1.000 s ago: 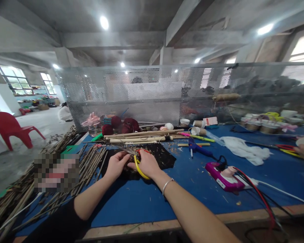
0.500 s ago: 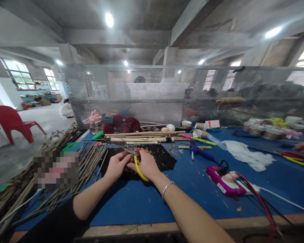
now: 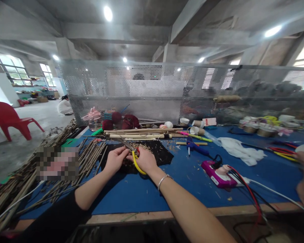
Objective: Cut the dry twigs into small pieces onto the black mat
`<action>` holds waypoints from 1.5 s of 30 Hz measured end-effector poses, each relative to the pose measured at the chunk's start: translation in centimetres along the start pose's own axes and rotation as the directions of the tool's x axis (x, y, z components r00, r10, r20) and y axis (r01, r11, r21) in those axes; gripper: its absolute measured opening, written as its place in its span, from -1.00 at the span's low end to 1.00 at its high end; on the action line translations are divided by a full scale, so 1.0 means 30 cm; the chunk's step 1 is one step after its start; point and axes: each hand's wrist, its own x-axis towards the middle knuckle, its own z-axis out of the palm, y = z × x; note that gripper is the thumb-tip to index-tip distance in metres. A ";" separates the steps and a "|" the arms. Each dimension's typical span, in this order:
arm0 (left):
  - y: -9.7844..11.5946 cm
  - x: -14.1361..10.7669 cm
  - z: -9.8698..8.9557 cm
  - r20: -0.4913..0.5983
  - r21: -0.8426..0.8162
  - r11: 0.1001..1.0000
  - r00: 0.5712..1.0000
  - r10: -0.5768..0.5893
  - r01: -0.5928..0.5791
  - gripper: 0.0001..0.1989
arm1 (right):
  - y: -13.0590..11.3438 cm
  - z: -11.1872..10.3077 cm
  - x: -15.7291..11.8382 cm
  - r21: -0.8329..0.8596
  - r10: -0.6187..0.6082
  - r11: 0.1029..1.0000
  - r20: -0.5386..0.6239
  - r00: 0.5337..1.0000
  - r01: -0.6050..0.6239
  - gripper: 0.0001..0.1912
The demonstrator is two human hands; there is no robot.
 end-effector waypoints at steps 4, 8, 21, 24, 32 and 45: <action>0.001 0.007 -0.005 0.018 0.003 1.000 1.000 -0.026 0.026 -0.65 | 0.003 0.004 0.008 -0.006 0.026 1.000 0.019 0.999 -0.026 -0.54; -0.003 0.014 -0.006 0.014 -0.036 0.997 0.998 -0.066 0.067 -0.69 | 0.007 -0.002 0.012 -0.011 0.016 1.000 0.028 0.999 -0.016 -0.54; -0.005 0.007 0.006 0.041 -0.071 0.990 0.992 -0.120 0.122 -0.72 | 0.004 -0.001 -0.002 0.011 -0.055 0.998 0.006 0.998 0.055 -0.50; -0.001 0.003 0.010 0.032 -0.073 0.992 0.995 -0.098 0.100 -0.71 | 0.003 -0.008 -0.001 0.003 -0.040 0.999 -0.001 0.999 0.040 -0.52; 0.002 0.000 0.008 0.014 -0.005 0.998 0.998 -0.056 0.056 -0.73 | 0.011 0.002 -0.001 0.060 -0.138 0.988 -0.057 0.989 0.141 -0.46; 0.005 0.000 0.006 0.016 0.004 1.000 1.000 -0.024 0.024 -0.72 | -0.003 -0.007 -0.002 0.034 -0.040 0.999 0.033 0.999 0.039 -0.53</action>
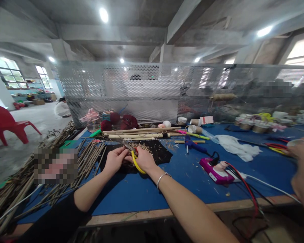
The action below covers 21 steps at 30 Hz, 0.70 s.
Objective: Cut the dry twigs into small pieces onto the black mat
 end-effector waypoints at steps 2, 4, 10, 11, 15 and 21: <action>-0.003 0.003 0.000 0.013 -0.008 1.000 1.000 -0.019 0.019 -0.70 | 0.003 -0.001 0.003 -0.012 0.016 1.000 0.008 1.000 -0.016 -0.53; -0.005 0.004 0.000 0.023 -0.013 0.999 0.999 -0.035 0.035 -0.69 | 0.008 0.001 0.006 -0.017 0.020 1.000 0.004 1.000 -0.020 -0.52; -0.007 0.006 -0.003 0.046 -0.032 0.997 0.997 -0.062 0.064 -0.72 | 0.020 0.005 0.016 -0.054 0.026 0.998 -0.001 1.000 -0.026 -0.52; -0.009 0.007 -0.003 0.046 -0.041 0.997 0.997 -0.069 0.071 -0.72 | 0.021 0.005 0.016 -0.064 0.027 0.998 -0.002 1.000 -0.028 -0.52; -0.017 0.014 -0.001 0.024 -0.087 0.991 0.995 -0.097 0.099 -0.73 | 0.022 0.006 0.010 -0.076 0.017 0.997 -0.015 1.000 -0.018 -0.48; -0.025 0.012 0.009 0.062 -0.108 0.986 0.991 -0.120 0.126 -0.75 | 0.010 0.006 -0.002 -0.035 -0.053 0.998 -0.023 0.998 0.053 -0.41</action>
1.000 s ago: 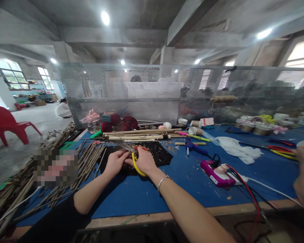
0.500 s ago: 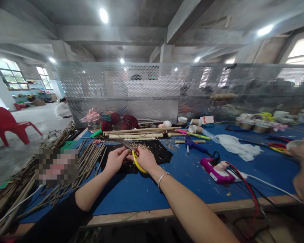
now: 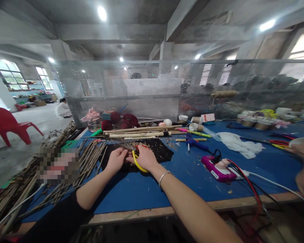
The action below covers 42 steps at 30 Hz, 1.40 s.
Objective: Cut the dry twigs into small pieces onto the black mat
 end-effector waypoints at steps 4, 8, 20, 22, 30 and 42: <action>-0.008 0.001 -0.001 0.011 0.000 1.000 1.000 0.021 -0.021 -0.71 | -0.010 -0.010 -0.001 -0.026 0.040 0.999 0.033 0.999 -0.039 -0.46; -0.001 -0.004 -0.002 -0.025 -0.004 0.999 0.999 0.044 -0.044 -0.72 | -0.014 -0.010 0.001 -0.020 0.056 0.998 0.031 0.998 -0.055 -0.51; -0.001 -0.002 -0.008 -0.013 0.062 0.997 0.999 0.040 -0.039 -0.71 | -0.014 0.012 0.007 -0.018 0.046 0.999 -0.026 0.999 -0.047 -0.45; -0.003 -0.001 -0.011 -0.022 0.083 0.995 0.998 0.060 -0.058 -0.71 | -0.015 0.010 0.007 -0.049 0.063 0.997 -0.012 0.998 -0.063 -0.45; -0.001 -0.002 -0.008 -0.030 0.111 0.993 0.999 0.042 -0.038 -0.73 | -0.019 0.010 0.008 -0.126 0.108 0.986 0.008 0.994 -0.106 -0.42; -0.013 0.015 -0.006 -0.070 -0.087 0.992 0.993 -0.097 0.091 -0.82 | -0.006 -0.001 0.012 -0.105 0.115 0.988 0.047 0.992 -0.110 -0.44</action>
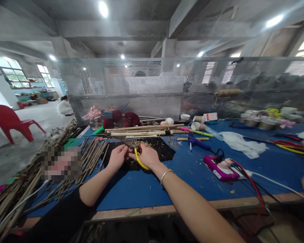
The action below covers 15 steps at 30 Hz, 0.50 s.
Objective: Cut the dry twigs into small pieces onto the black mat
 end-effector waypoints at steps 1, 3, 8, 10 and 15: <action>-0.001 0.000 0.000 -0.003 0.003 1.000 1.000 -0.001 0.001 -0.82 | -0.001 -0.001 -0.002 0.008 -0.014 1.000 -0.001 1.000 0.014 -0.43; -0.002 -0.001 0.000 0.005 0.019 1.000 1.000 -0.007 0.007 -0.82 | -0.004 -0.001 -0.007 0.023 -0.047 0.999 -0.009 0.999 0.047 -0.41; -0.004 -0.005 -0.001 0.035 0.089 0.995 0.999 0.031 -0.034 -0.78 | -0.013 -0.004 -0.012 0.032 -0.049 0.998 -0.023 0.999 0.050 -0.43; -0.005 -0.004 -0.002 0.022 0.088 0.995 0.998 0.055 -0.056 -0.78 | -0.014 -0.006 -0.011 0.038 -0.037 0.999 -0.019 0.999 0.037 -0.46; -0.004 -0.003 0.000 -0.003 0.068 0.995 0.997 0.078 -0.077 -0.78 | -0.016 -0.007 -0.011 0.063 -0.030 0.998 -0.024 0.999 0.031 -0.47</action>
